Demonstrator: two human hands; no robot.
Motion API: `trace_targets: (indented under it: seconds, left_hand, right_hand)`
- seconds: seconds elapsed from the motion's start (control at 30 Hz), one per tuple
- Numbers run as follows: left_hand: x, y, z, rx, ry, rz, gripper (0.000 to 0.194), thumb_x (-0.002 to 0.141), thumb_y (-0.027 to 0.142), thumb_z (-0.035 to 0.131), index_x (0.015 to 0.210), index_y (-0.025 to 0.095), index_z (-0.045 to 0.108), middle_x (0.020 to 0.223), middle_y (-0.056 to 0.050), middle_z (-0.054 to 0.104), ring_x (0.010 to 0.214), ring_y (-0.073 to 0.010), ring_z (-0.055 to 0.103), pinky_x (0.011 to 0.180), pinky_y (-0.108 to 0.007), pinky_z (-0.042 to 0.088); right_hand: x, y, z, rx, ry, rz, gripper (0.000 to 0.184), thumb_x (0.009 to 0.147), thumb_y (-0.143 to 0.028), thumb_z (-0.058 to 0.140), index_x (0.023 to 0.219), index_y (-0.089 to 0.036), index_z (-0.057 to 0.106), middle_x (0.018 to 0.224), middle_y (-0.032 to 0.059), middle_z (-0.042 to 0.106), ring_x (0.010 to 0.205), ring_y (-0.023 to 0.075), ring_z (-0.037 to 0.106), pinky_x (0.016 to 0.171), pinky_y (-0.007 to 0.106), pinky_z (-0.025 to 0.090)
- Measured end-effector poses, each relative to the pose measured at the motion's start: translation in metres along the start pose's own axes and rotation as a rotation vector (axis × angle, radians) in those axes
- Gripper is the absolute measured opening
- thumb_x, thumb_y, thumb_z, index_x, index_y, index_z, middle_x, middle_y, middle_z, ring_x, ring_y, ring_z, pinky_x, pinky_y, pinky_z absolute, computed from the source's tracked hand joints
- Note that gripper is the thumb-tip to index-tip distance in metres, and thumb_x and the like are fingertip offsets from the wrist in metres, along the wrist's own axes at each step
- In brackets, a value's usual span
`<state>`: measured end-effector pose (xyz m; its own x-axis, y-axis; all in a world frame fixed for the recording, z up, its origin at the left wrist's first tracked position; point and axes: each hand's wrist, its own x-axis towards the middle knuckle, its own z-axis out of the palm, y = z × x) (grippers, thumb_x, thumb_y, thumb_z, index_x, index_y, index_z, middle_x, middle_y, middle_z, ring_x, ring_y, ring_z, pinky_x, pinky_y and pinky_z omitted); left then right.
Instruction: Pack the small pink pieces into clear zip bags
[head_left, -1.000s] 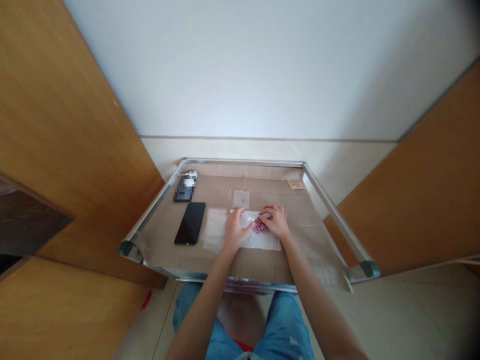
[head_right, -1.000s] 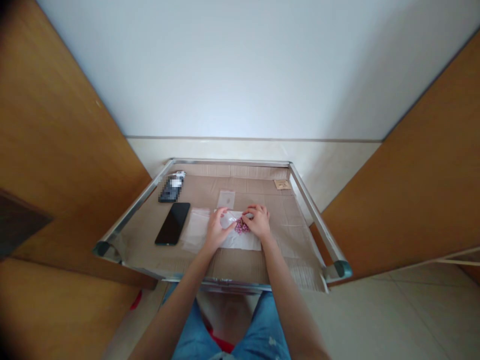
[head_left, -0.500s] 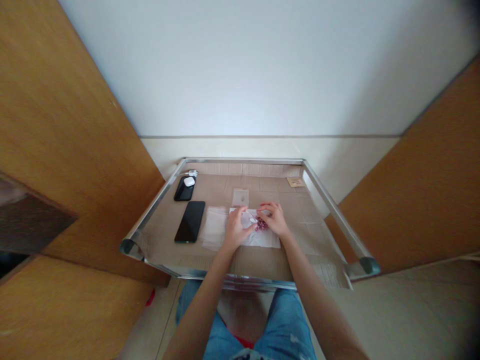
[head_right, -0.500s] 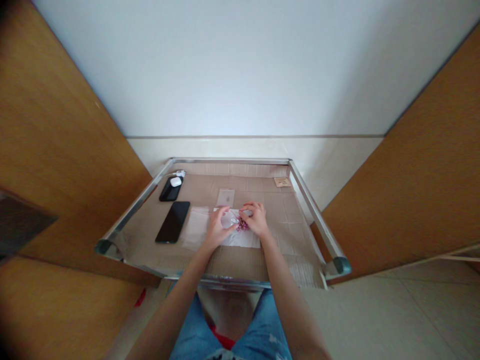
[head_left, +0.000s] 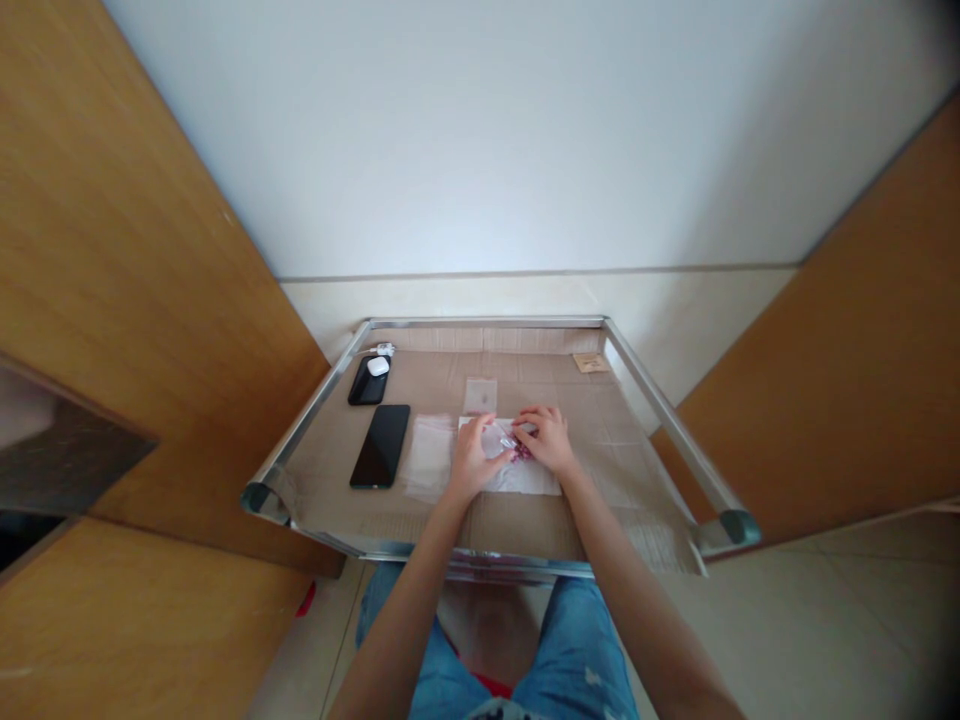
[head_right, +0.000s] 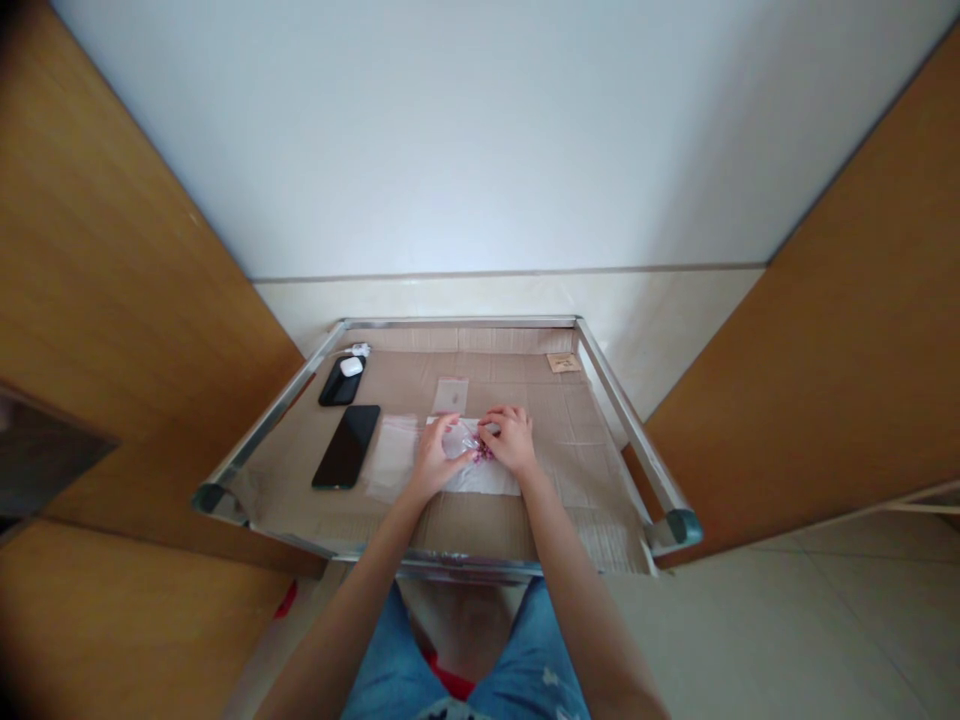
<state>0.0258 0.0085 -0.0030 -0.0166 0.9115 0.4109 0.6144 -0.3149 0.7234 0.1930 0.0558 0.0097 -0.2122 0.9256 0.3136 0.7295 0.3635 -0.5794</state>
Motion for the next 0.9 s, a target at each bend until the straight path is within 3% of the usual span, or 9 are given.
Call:
trace_targets:
  seconds: [0.6, 0.9]
  left_hand:
    - [-0.0005, -0.0048, 0.0031, -0.005, -0.007, -0.007, 0.064, 0.061, 0.025, 0.073, 0.119, 0.022, 0.045, 0.109, -0.004, 0.059, 0.098, -0.0191, 0.053, 0.091, -0.037, 0.041]
    - [-0.0006, -0.0020, 0.0009, -0.014, -0.015, -0.015, 0.066, 0.063, 0.028, 0.072, 0.121, 0.022, 0.043, 0.109, -0.004, 0.058, 0.097, -0.0191, 0.053, 0.090, -0.037, 0.042]
  right_hand:
    - [-0.0008, -0.0002, 0.0031, -0.048, -0.052, 0.007, 0.010, 0.075, -0.032, 0.062, 0.074, -0.025, 0.069, 0.104, 0.0036, 0.063, 0.102, 0.0240, 0.046, 0.083, 0.038, 0.030]
    - [0.0004, 0.0018, 0.0023, 0.162, 0.005, -0.058, 0.014, 0.077, -0.033, 0.058, 0.076, -0.023, 0.068, 0.101, 0.0046, 0.064, 0.099, 0.0216, 0.049, 0.089, 0.038, 0.032]
